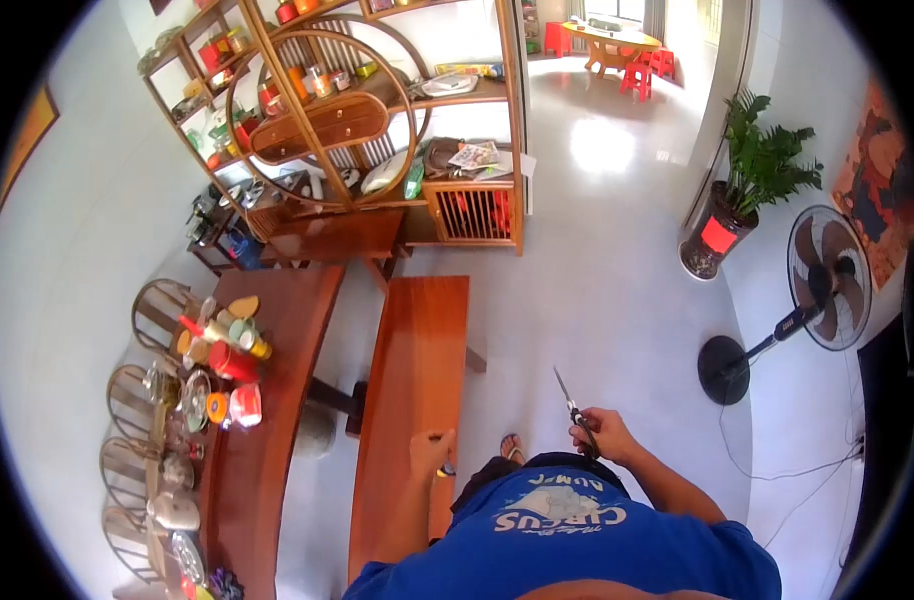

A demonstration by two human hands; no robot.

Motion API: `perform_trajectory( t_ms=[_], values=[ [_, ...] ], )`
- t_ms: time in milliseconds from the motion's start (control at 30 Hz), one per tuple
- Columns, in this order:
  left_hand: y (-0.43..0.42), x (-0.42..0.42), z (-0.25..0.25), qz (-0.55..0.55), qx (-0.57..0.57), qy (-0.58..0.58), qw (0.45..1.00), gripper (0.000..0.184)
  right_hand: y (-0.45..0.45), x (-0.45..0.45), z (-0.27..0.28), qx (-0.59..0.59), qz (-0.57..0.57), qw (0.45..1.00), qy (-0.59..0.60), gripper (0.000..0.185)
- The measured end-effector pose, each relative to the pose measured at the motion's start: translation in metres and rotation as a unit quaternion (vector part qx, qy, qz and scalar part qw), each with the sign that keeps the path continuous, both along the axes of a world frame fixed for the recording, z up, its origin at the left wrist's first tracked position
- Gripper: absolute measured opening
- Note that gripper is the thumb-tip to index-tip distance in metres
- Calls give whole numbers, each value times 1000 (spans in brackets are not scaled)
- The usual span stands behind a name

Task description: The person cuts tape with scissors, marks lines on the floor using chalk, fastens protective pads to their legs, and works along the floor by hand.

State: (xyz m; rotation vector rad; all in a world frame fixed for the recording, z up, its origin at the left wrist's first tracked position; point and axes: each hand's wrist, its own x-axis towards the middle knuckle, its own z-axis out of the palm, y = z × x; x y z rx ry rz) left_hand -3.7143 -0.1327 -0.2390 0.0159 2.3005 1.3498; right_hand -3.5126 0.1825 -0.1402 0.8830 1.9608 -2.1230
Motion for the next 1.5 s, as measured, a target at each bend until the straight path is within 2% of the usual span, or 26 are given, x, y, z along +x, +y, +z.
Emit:
perform_trajectory(
  t_ms=[67,133,233,400,500,533,700,833,1033,1100,1233,1300,1367,1433,1500],
  values=[
    [43,-72,9,-51,18,36,998,31,26,-39,20,47,14,999,18,45],
    [94,-131,52,-60,19,6,998,27,51,-69,19,58,-15,997,43,47],
    [156,-216,61,-100,75,44,991,19,84,-105,14,34,-67,994,84,44],
    [249,-342,65,-116,134,156,972,14,142,-177,15,-30,-80,995,59,43],
    [286,-409,86,-119,140,122,975,16,194,-226,2,6,-38,996,77,42],
    [295,-434,80,-123,112,180,969,18,211,-245,0,11,-39,996,85,43],
    [349,-521,135,-83,81,183,976,16,305,-348,9,-5,-56,993,105,45],
    [391,-587,183,-67,36,221,972,13,371,-434,20,15,0,992,123,47],
    [460,-677,258,-73,99,225,967,13,423,-525,35,24,48,989,140,49],
    [490,-716,280,-89,67,282,953,18,432,-546,32,7,36,990,136,49],
    [553,-843,293,-88,2,468,879,30,447,-590,19,8,19,991,129,50],
    [588,-920,299,-56,-27,488,871,33,455,-611,18,19,5,992,124,51],
    [620,-989,312,-36,-139,518,843,34,466,-636,17,48,-7,992,117,52],
    [647,-1049,331,-22,-215,469,856,34,471,-664,21,59,-31,992,108,52],
    [664,-1129,324,14,-199,457,867,35,474,-694,25,56,-62,991,100,52]
  ],
)
